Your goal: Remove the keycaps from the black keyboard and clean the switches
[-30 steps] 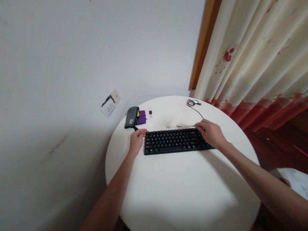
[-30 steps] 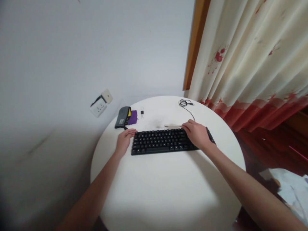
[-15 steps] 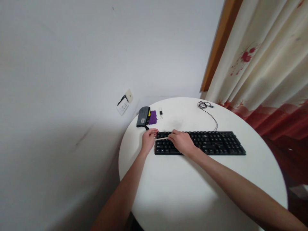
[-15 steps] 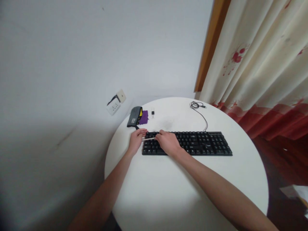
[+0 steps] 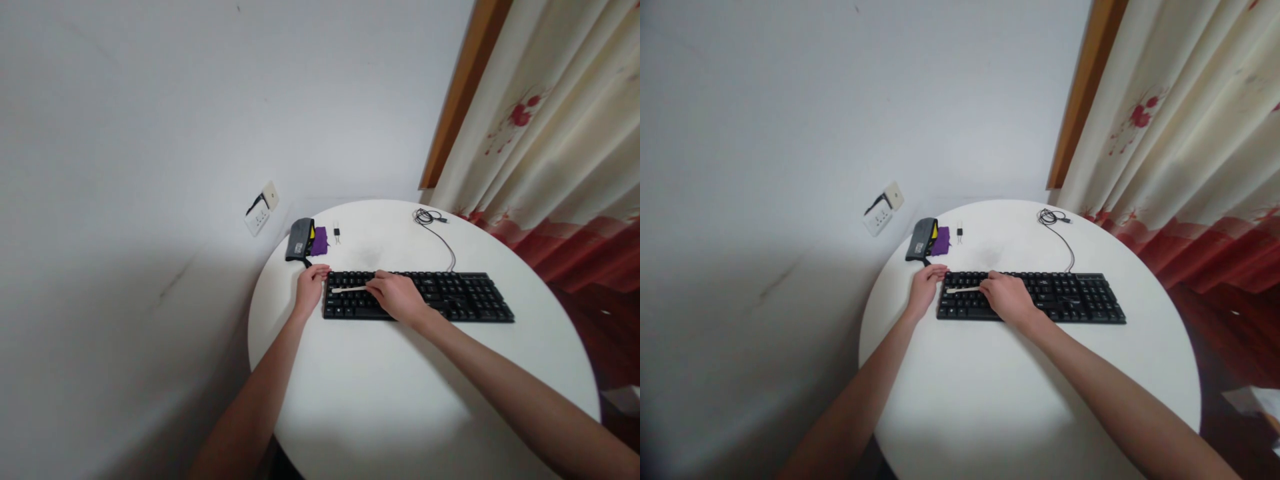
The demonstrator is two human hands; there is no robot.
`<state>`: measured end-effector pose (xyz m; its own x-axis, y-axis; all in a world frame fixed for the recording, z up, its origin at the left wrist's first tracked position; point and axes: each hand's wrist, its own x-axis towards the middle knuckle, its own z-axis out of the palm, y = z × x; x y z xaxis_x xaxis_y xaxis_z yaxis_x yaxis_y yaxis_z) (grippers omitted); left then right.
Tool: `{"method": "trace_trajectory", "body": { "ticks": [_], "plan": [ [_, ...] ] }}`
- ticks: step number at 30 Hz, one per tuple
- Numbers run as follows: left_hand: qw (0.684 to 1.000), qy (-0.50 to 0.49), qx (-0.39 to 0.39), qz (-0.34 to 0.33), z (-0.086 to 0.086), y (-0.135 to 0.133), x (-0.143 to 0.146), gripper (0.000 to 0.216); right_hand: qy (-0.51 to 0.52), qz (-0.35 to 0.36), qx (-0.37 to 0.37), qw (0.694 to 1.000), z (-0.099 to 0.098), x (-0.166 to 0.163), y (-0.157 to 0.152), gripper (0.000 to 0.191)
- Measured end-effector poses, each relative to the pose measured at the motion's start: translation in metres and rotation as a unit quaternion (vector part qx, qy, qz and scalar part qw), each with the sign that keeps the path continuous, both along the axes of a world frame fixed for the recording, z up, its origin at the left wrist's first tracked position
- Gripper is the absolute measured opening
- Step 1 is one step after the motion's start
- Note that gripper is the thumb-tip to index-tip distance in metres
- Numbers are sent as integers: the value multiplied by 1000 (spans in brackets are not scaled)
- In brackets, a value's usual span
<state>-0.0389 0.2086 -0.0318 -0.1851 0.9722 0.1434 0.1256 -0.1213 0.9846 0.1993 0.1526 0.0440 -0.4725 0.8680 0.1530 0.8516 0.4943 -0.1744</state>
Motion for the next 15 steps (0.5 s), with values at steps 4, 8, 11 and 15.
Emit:
{"method": "trace_trajectory", "body": {
  "ticks": [4,8,11,15],
  "plan": [
    [1000,6,7,-3,-2,1,-1,28,18,-13,-9,1000,-3,28,-4,28],
    [1000,8,4,-4,-2,1,-2,29,36,-31,-14,999,-8,53,-9,27],
    [1000,11,-1,-5,0,1,-2,29,41,-47,-16,998,-9,69,-12,26],
    [1000,19,0,-5,3,0,-2,28,53,-60,-19,997,-10,91,-13,27]
  ]
}}
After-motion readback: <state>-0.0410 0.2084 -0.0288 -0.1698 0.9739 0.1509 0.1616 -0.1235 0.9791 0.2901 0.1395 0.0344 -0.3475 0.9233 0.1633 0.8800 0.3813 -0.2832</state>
